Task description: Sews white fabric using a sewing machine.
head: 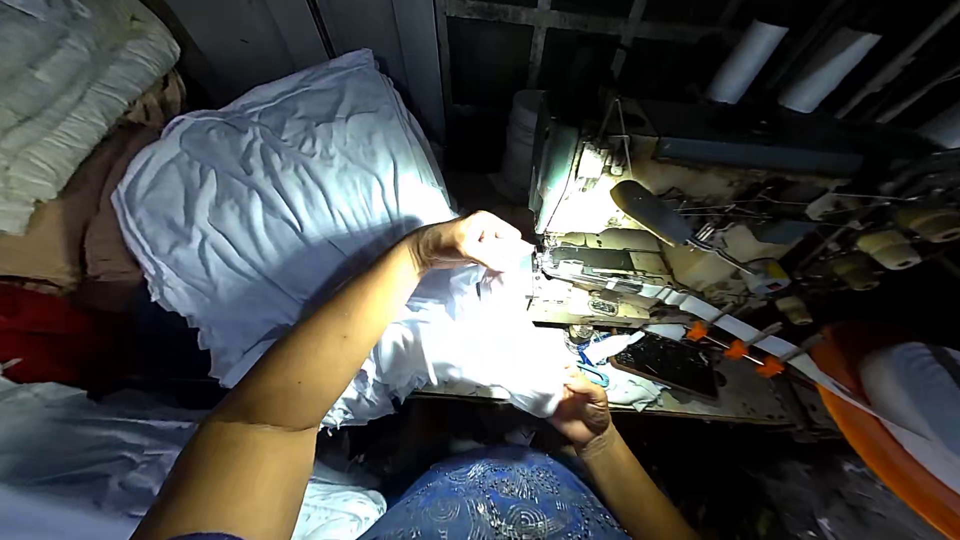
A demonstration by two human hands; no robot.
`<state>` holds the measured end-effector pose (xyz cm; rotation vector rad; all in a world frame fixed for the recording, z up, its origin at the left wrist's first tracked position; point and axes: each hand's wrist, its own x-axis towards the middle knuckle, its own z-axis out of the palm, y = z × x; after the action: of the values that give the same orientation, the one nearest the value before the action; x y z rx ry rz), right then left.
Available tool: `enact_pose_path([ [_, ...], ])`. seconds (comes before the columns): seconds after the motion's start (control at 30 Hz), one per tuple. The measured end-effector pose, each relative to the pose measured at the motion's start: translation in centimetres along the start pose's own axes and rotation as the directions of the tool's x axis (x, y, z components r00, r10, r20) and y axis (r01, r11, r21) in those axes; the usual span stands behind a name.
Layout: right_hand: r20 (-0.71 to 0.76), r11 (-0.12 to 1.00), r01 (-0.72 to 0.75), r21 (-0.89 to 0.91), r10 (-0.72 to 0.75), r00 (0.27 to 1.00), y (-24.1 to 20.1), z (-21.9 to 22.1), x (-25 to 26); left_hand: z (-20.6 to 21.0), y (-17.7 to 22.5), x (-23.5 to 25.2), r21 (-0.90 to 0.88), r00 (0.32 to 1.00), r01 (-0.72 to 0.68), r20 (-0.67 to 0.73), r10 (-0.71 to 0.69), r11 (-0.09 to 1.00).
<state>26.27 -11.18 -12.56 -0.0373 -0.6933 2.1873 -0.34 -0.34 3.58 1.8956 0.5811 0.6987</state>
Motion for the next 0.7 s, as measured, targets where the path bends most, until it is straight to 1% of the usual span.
enact_pose_path([
  [0.03, -0.035, 0.997, -0.015, 0.078, 0.018, 0.999, -0.2, -0.6, -0.4, 0.4, -0.6, 0.5, 0.02, 0.999, 0.04, -0.026, -0.04, 0.999],
  [0.07, -0.124, 0.997, -0.019, 0.071, 0.028, 0.992, -0.3, -1.1, -0.4, 0.8, -1.8, 1.1, 0.108, 0.996, 0.064, -0.071, -0.056, 0.992],
  [0.1, -0.239, 0.999, -0.021, -0.025, 0.014, 0.971, -0.6, -1.3, -0.1, 1.4, -2.7, 1.7, 0.246, 0.988, 0.098, -0.143, -0.064, 0.964],
  [0.13, -0.321, 0.987, -0.026, -0.159, -0.027, 0.947, -1.0, -1.2, 0.3, 1.9, -2.9, 2.2, 0.378, 0.975, 0.154, -0.206, -0.08, 0.913],
  [0.17, -0.369, 0.949, -0.035, -0.313, -0.088, 0.925, -1.5, -0.9, 0.9, 2.6, -2.3, 2.4, 0.464, 0.963, 0.212, -0.247, -0.104, 0.86],
  [0.2, -0.378, 0.872, -0.053, -0.486, -0.155, 0.913, -2.1, -0.5, 1.4, 3.2, -1.3, 2.5, 0.511, 0.954, 0.255, -0.273, -0.126, 0.821],
  [0.23, -0.357, 0.763, -0.067, -0.643, -0.222, 0.907, -2.6, -0.1, 2.1, 3.7, -0.5, 2.5, 0.536, 0.948, 0.281, -0.286, -0.143, 0.796],
  [0.27, -0.329, 0.649, -0.064, -0.758, -0.296, 0.897, -2.7, 0.3, 2.8, 4.0, -0.2, 2.5, 0.55, 0.944, 0.292, -0.295, -0.146, 0.782],
  [0.33, -0.222, 0.458, -0.006, -0.889, -0.42, 0.88, -2.0, 0.3, 3.8, 4.5, -0.5, 2.2, 0.618, 0.943, 0.279, -0.32, -0.089, 0.735],
  [0.37, -0.173, 0.395, 0.029, -0.918, -0.466, 0.867, -1.5, 0.2, 4.2, 4.9, -0.8, 2.1, 0.672, 0.938, 0.266, -0.346, -0.024, 0.692],
  [0.43, -0.11, 0.338, 0.087, -0.937, -0.524, 0.845, -0.8, 0.0, 4.4, 5.9, -0.9, 2.0, 0.774, 0.911, 0.286, -0.403, 0.092, 0.564],
  [0.5, -0.093, 0.33, 0.118, -0.937, -0.558, 0.825, -0.4, -0.1, 4.2, 7.1, -1.0, 1.8, 0.86, 0.882, 0.266, -0.399, 0.249, 0.435],
  [0.53, -0.088, 0.323, 0.124, -0.938, -0.568, 0.819, -0.3, -0.2, 4.1, 7.7, -0.9, 1.5, 0.882, 0.867, 0.244, -0.385, 0.317, 0.402],
  [0.6, -0.081, 0.313, 0.117, -0.943, -0.556, 0.827, -0.3, -0.3, 3.8, 8.4, -1.8, 0.3, 0.909, 0.832, 0.159, -0.334, 0.444, 0.386],
  [0.63, -0.081, 0.304, 0.105, -0.947, -0.541, 0.837, -0.3, -0.3, 3.6, 8.9, -2.2, -0.3, 0.906, 0.827, 0.164, -0.342, 0.447, 0.389],
  [0.67, -0.076, 0.286, 0.091, -0.954, -0.522, 0.85, -0.4, -0.3, 3.5, 9.6, -2.4, -1.0, 0.894, 0.84, 0.198, -0.366, 0.401, 0.401],
  [0.7, -0.072, 0.26, 0.071, -0.963, -0.501, 0.863, -0.5, -0.4, 3.3, 10.4, -2.1, -1.6, 0.857, 0.875, 0.268, -0.408, 0.261, 0.44],
])
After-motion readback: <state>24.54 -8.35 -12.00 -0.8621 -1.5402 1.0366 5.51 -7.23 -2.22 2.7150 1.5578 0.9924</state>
